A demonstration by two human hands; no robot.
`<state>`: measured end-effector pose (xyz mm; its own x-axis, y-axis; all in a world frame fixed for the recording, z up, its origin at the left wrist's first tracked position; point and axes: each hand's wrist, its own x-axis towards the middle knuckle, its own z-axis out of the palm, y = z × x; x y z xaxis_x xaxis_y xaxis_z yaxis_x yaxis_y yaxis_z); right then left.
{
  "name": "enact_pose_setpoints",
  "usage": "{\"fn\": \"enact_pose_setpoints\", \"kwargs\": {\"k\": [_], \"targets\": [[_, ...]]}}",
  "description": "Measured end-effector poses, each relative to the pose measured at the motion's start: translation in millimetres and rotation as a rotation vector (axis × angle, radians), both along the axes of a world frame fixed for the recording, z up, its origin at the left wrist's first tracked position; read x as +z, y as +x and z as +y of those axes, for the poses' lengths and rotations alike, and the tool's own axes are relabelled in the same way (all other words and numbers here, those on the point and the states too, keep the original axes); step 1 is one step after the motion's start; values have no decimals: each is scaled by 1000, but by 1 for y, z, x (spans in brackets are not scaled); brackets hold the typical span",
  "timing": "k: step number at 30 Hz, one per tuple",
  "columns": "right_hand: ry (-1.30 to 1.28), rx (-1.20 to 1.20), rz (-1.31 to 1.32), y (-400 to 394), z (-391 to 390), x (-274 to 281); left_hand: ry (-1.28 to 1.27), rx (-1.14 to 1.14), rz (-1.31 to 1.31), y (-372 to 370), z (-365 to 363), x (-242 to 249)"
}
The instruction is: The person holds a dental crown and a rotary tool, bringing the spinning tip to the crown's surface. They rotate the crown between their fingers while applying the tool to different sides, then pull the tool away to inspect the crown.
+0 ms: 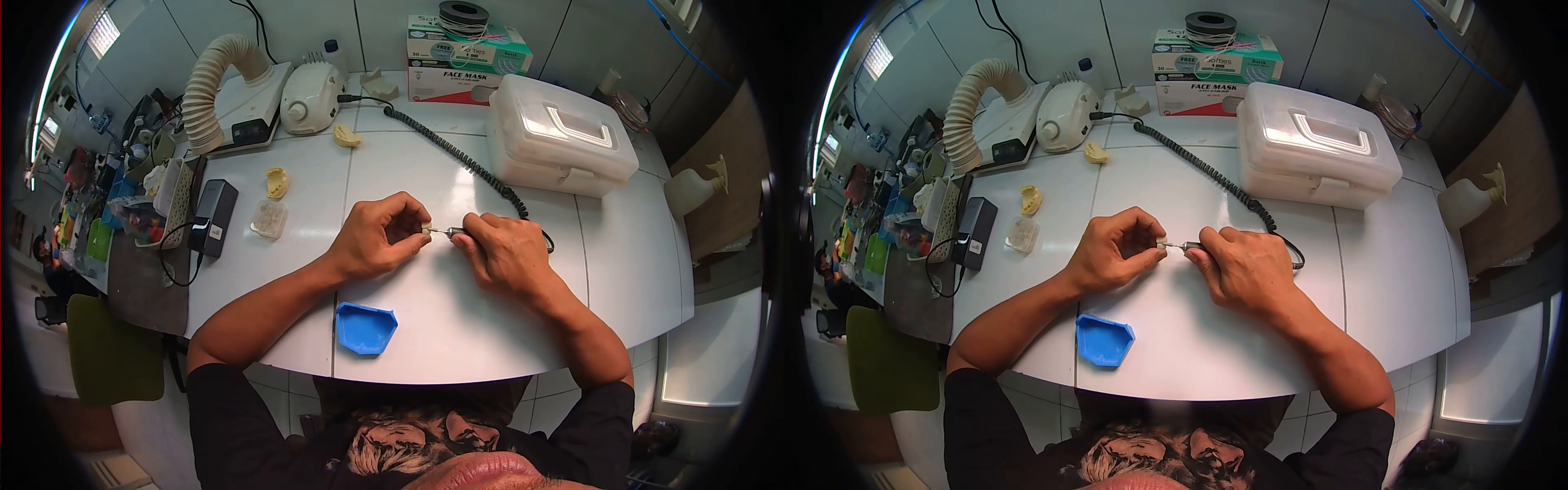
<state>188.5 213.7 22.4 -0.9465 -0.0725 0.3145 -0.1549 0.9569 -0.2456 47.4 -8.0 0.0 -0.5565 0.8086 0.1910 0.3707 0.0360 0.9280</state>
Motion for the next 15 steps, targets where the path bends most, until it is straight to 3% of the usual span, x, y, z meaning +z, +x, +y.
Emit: {"fn": "enact_pose_setpoints", "kwargs": {"k": [15], "targets": [[-43, 7, -28, 0, 4, 1, 4, -44, -35, -1, -2, 1]]}}
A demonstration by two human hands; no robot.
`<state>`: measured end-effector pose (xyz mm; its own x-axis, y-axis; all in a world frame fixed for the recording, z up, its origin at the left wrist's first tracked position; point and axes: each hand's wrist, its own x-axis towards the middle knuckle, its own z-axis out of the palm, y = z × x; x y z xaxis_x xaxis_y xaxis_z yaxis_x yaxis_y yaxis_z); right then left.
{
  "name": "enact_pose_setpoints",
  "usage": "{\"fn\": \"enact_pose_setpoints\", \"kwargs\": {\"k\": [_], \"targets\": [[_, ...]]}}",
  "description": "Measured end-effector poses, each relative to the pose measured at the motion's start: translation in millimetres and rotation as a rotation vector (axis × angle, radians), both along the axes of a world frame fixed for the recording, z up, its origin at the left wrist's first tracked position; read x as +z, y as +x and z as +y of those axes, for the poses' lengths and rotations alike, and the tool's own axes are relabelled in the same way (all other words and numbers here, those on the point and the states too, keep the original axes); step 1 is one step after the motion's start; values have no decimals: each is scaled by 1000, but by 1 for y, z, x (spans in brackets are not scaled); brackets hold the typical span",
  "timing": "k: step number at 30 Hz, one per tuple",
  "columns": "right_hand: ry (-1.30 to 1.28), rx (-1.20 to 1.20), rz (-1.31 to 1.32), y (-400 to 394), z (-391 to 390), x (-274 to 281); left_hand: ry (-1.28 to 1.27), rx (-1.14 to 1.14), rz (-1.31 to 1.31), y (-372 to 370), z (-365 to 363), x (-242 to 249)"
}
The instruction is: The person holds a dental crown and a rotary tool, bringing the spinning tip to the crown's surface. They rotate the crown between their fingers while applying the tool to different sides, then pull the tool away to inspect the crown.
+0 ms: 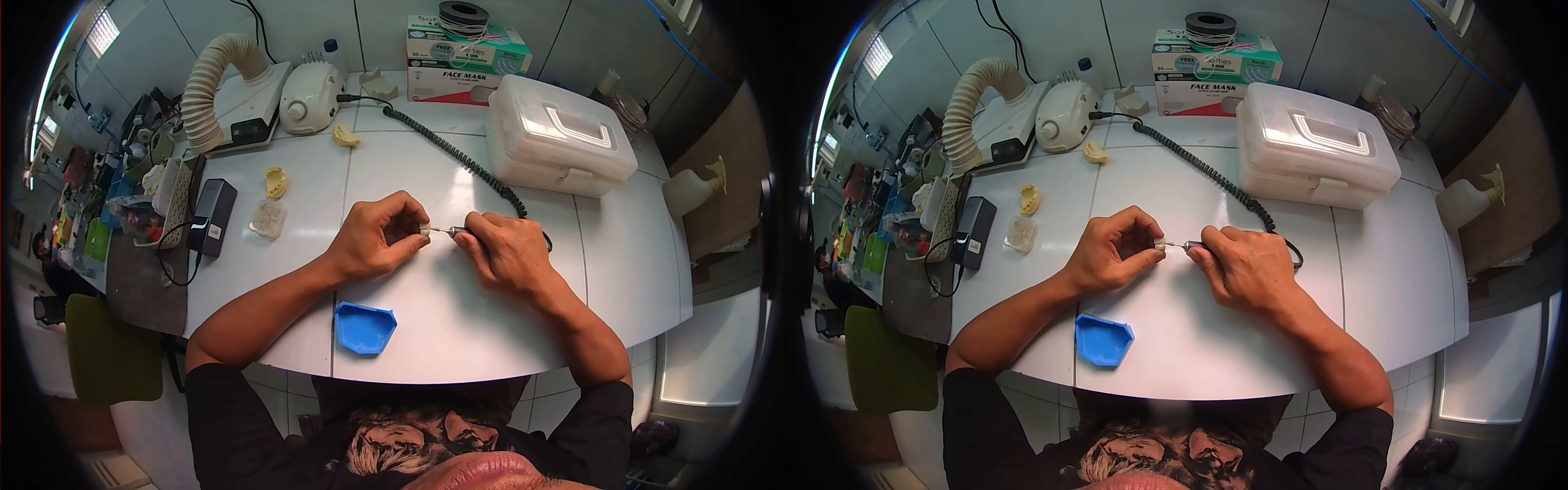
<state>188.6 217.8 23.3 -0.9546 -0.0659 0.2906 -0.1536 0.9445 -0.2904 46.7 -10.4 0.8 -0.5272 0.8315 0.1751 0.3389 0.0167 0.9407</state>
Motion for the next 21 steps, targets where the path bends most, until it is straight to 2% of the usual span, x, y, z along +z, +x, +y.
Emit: {"fn": "enact_pose_setpoints", "kwargs": {"k": [21], "targets": [[23, 6, -6, 0, -1, 2, -14, -7, 21, 0, -1, 2]]}}
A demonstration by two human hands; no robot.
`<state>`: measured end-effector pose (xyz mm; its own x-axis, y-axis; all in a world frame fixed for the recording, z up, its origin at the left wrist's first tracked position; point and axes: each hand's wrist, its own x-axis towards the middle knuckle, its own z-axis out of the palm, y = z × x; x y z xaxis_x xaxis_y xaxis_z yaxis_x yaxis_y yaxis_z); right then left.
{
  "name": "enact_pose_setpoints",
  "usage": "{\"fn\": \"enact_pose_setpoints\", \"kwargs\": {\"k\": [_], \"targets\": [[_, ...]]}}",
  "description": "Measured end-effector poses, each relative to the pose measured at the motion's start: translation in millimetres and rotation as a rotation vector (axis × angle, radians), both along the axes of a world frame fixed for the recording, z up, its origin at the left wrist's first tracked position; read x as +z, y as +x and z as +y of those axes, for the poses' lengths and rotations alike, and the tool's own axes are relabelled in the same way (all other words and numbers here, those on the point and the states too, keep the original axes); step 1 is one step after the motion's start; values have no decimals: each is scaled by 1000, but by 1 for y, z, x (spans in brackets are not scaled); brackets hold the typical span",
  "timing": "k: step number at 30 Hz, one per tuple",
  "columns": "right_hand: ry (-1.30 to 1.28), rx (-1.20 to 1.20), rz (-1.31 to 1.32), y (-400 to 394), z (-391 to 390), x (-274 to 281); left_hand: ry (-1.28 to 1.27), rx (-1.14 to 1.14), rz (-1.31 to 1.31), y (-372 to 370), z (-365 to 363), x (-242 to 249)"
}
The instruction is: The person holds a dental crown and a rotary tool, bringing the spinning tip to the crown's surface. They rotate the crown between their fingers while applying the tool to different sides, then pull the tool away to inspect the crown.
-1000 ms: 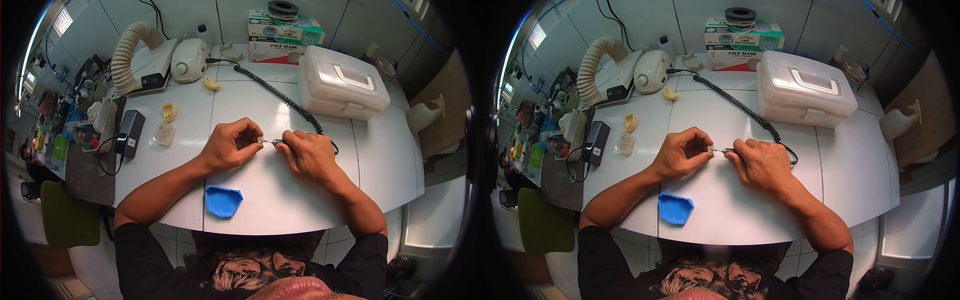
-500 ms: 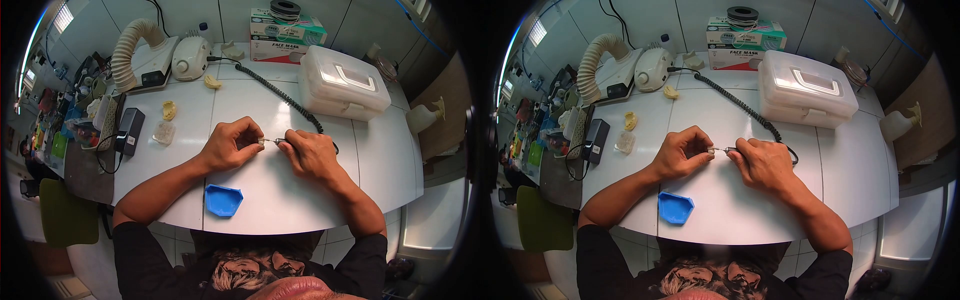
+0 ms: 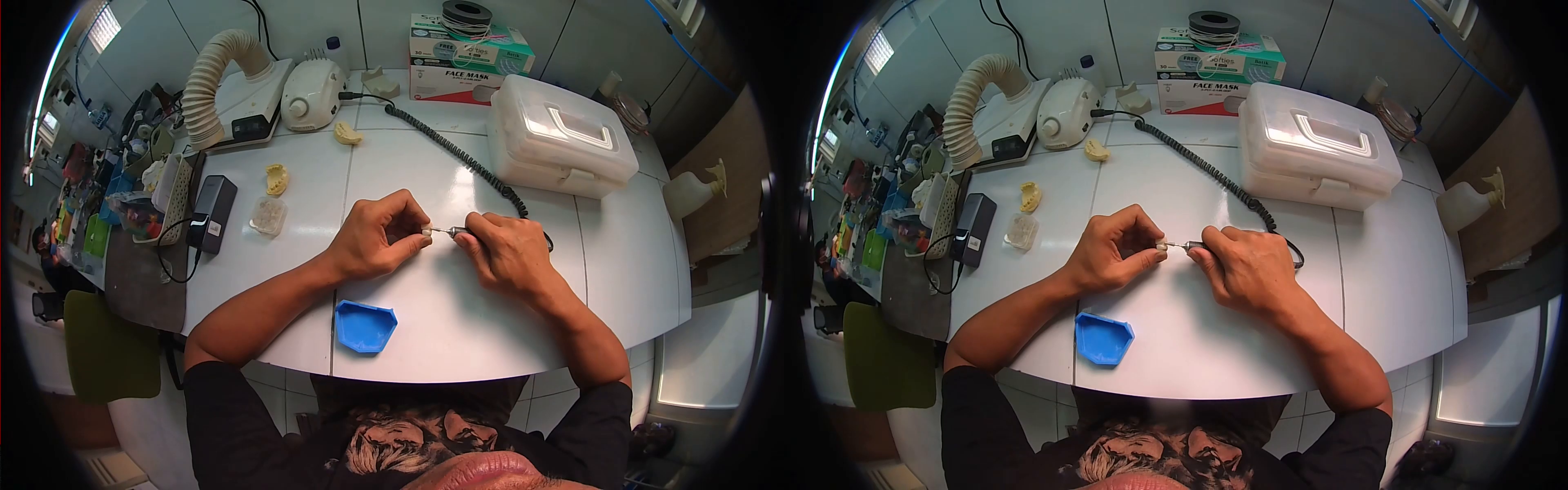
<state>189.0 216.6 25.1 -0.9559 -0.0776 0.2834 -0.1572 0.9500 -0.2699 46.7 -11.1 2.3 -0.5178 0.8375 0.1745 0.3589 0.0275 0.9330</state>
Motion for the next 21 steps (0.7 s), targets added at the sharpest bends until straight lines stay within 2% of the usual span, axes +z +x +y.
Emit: {"fn": "enact_pose_setpoints", "kwargs": {"k": [21], "targets": [[-15, -4, -6, 0, 1, -1, 8, 3, 11, 1, -1, 1]]}}
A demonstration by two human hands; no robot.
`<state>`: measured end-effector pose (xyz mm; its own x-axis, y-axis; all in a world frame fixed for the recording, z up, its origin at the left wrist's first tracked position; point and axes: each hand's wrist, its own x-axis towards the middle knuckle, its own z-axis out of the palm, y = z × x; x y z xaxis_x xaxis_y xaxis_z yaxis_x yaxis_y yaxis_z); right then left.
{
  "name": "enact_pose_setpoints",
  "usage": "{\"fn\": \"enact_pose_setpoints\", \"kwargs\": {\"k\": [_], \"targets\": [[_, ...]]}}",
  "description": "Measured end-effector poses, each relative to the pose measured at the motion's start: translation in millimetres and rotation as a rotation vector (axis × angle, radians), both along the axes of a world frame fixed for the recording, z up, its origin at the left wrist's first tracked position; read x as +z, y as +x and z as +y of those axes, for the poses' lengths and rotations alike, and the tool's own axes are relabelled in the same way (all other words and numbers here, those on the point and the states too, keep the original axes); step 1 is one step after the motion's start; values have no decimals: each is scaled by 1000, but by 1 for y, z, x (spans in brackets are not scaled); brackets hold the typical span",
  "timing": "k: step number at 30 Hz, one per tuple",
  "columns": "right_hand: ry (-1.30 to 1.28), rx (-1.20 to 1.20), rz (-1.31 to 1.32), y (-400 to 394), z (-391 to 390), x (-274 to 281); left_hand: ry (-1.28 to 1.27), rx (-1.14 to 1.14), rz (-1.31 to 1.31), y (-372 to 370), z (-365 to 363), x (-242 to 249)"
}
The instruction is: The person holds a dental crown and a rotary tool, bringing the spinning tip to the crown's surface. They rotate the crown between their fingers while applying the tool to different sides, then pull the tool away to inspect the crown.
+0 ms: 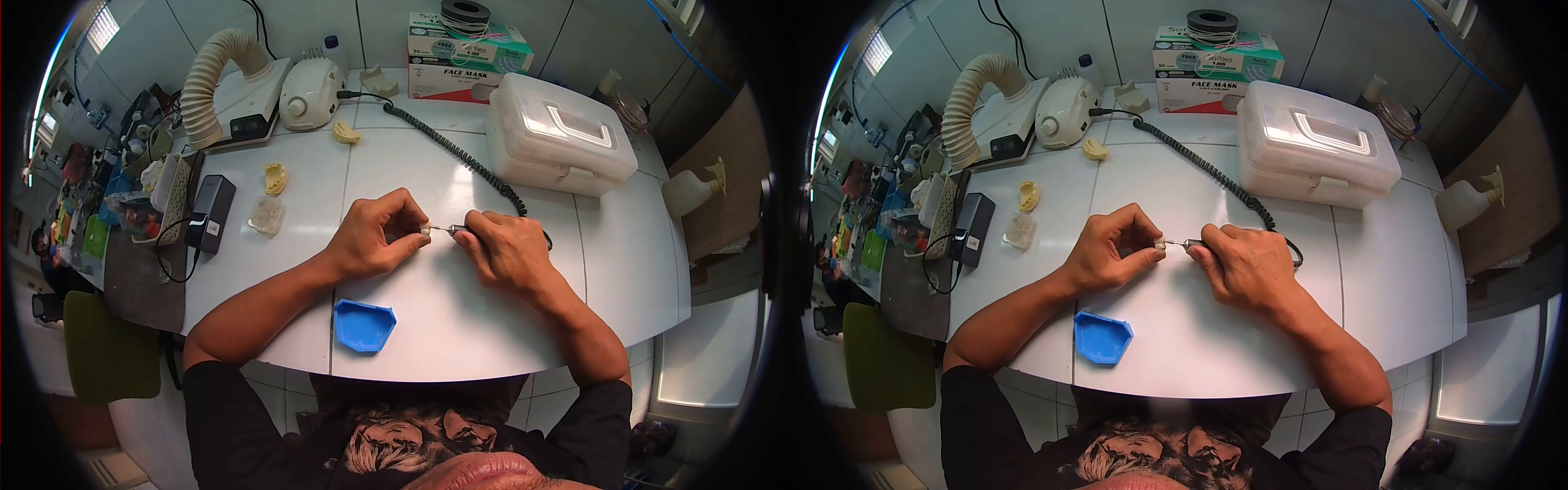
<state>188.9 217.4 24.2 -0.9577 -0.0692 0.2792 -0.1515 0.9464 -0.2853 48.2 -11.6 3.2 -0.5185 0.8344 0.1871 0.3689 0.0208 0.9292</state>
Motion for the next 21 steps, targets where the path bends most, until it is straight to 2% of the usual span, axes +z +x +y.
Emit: {"fn": "enact_pose_setpoints", "kwargs": {"k": [21], "targets": [[8, 2, 0, 0, 0, 0, -8, -14, -29, -2, 0, -3]]}}
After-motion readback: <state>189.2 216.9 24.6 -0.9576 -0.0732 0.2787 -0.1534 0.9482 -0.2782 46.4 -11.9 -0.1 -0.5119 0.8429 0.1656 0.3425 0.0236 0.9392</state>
